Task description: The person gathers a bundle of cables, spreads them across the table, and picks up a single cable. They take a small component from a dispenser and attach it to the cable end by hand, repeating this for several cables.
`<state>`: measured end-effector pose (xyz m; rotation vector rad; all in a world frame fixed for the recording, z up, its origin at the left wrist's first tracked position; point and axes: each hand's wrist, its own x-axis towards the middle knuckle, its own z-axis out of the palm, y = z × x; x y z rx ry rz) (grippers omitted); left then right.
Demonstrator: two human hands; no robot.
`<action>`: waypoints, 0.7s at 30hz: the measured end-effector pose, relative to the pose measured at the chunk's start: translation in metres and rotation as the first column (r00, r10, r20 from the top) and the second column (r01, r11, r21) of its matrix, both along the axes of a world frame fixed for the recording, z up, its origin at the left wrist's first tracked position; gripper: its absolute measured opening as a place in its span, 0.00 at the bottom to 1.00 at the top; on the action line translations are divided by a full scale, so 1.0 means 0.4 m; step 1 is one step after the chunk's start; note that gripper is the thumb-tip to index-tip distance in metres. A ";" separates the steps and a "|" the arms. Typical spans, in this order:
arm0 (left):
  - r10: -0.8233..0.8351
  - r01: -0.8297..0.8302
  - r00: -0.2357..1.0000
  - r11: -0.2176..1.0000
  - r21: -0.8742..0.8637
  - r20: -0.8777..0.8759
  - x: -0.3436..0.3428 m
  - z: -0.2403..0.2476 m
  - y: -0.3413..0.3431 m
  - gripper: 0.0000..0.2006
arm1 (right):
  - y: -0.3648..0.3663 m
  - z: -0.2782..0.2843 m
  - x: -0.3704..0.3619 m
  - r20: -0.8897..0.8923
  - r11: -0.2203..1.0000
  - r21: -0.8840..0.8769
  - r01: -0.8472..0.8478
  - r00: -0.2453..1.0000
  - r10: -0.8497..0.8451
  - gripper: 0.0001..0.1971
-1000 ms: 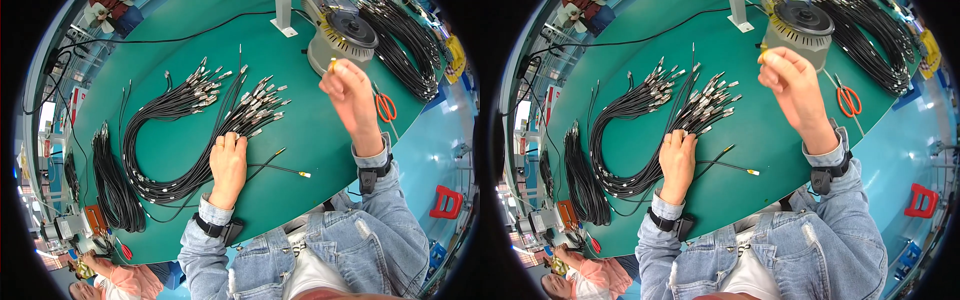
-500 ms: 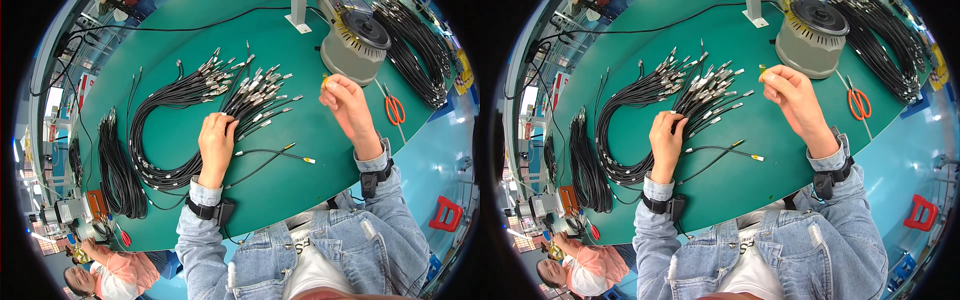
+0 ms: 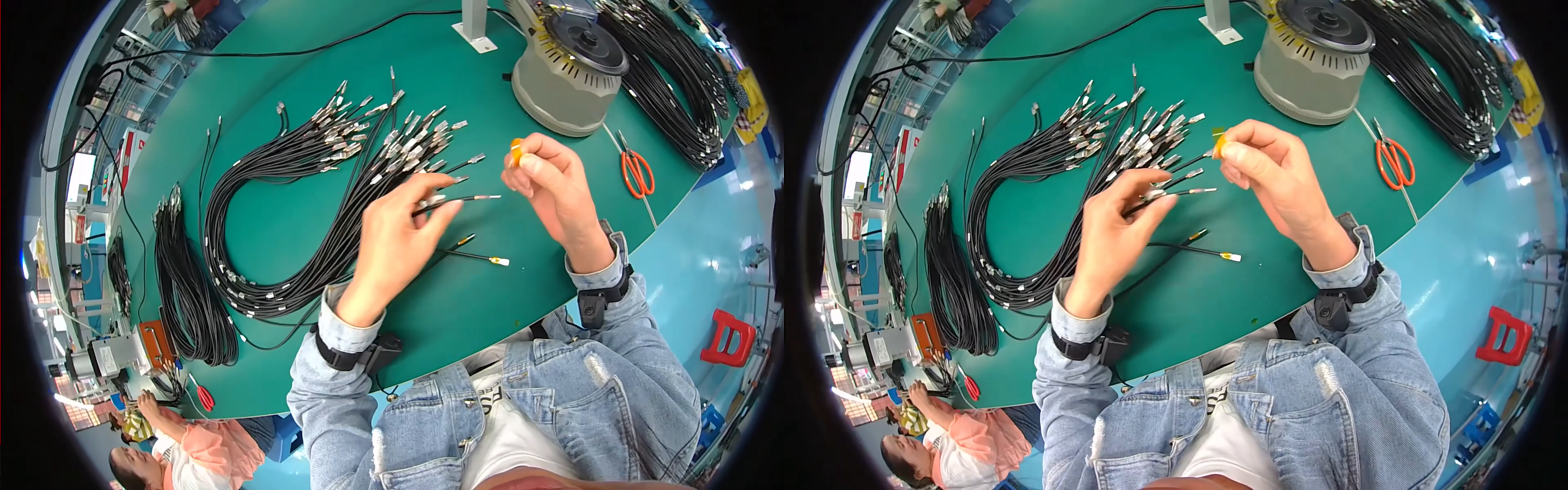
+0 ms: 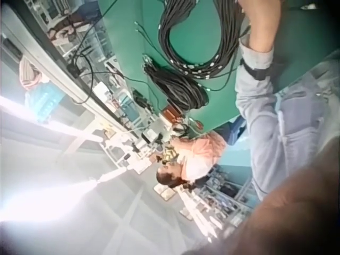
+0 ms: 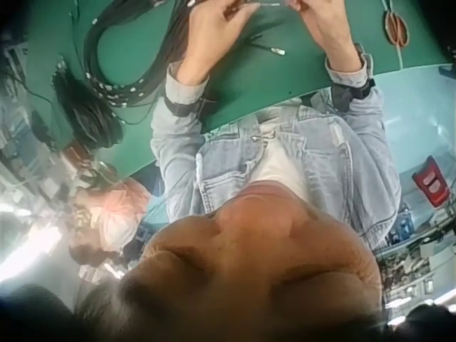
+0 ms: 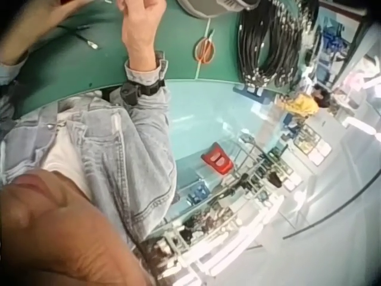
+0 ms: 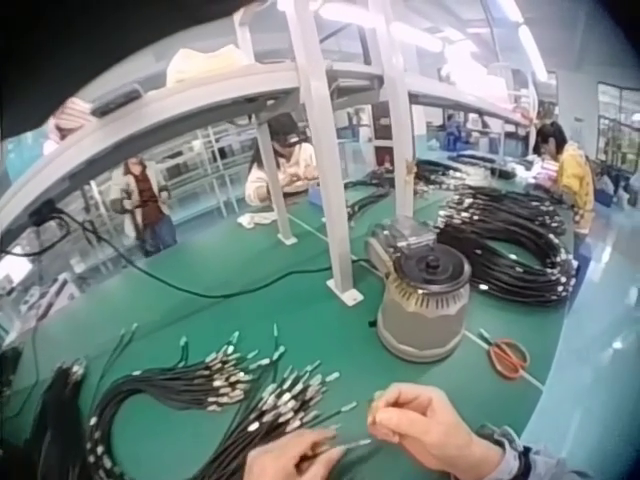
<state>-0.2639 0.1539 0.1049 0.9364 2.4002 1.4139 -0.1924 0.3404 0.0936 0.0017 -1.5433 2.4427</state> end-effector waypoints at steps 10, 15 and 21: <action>-0.068 -0.115 0.789 0.960 0.256 0.611 0.031 -0.044 0.023 0.08 | -0.039 -0.025 0.039 0.070 0.987 0.159 -0.013 0.998 0.002 0.05; -0.118 -0.166 0.672 0.938 0.304 0.731 0.055 -0.038 0.011 0.10 | -0.051 -0.029 0.037 0.193 0.962 0.235 -0.136 0.977 0.091 0.04; -0.120 -0.148 0.680 0.944 0.296 0.723 0.062 -0.034 0.004 0.09 | -0.058 -0.044 0.035 0.147 0.934 0.338 -0.116 0.987 0.070 0.05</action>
